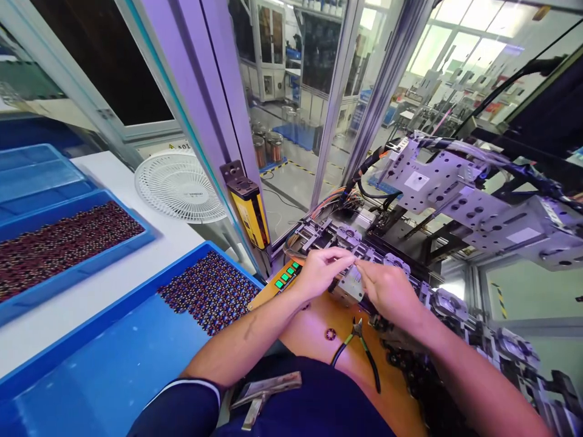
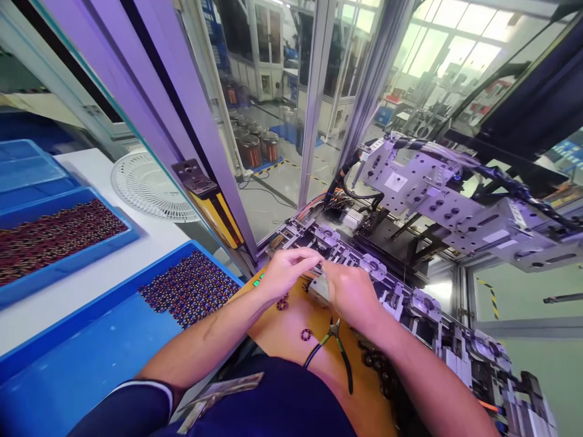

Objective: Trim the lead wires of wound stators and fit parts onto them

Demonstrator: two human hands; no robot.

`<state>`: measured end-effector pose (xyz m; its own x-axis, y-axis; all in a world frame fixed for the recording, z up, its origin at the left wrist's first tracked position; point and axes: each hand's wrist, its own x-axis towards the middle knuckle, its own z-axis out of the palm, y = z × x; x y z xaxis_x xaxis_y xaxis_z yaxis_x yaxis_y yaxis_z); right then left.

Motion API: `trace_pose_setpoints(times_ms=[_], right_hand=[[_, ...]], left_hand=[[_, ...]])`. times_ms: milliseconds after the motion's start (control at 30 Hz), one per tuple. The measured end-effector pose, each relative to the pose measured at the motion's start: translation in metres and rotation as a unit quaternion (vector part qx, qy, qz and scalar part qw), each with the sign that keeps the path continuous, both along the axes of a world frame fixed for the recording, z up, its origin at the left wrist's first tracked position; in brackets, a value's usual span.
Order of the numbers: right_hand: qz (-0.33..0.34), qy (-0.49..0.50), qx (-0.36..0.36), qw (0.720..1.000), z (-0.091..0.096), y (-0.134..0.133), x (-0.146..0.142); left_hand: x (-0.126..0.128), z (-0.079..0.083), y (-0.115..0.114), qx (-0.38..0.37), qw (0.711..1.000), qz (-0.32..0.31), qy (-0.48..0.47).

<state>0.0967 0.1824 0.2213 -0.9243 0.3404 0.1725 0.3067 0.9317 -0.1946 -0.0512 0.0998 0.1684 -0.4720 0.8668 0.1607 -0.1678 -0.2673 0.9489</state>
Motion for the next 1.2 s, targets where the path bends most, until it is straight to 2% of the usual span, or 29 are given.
trace_pose_setpoints(times_ms=[133,333,600,800,1000,1200], right_hand=[[-0.006,-0.028,0.023,0.999,0.008,0.024,-0.021],[-0.039,-0.047,0.054,0.997,0.007,0.059,-0.043],[-0.056,-0.014,0.053,0.997,0.009,0.092,-0.053],[-0.071,0.032,0.05,0.996,0.012,0.103,-0.044],[-0.067,0.055,0.079,0.993,0.016,0.106,-0.033],[-0.058,0.043,0.084,0.994,0.015,0.098,-0.018]], left_hand=[[-0.01,-0.002,0.027,0.029,0.998,-0.001,-0.051],[-0.028,-0.002,0.063,0.027,0.991,-0.022,-0.131],[-0.054,-0.008,0.104,0.019,0.962,-0.071,-0.263],[-0.069,-0.01,0.135,0.018,0.949,-0.069,-0.307],[-0.077,0.007,0.18,0.024,0.94,-0.062,-0.335],[-0.076,0.02,0.205,0.047,0.912,-0.072,-0.401]])
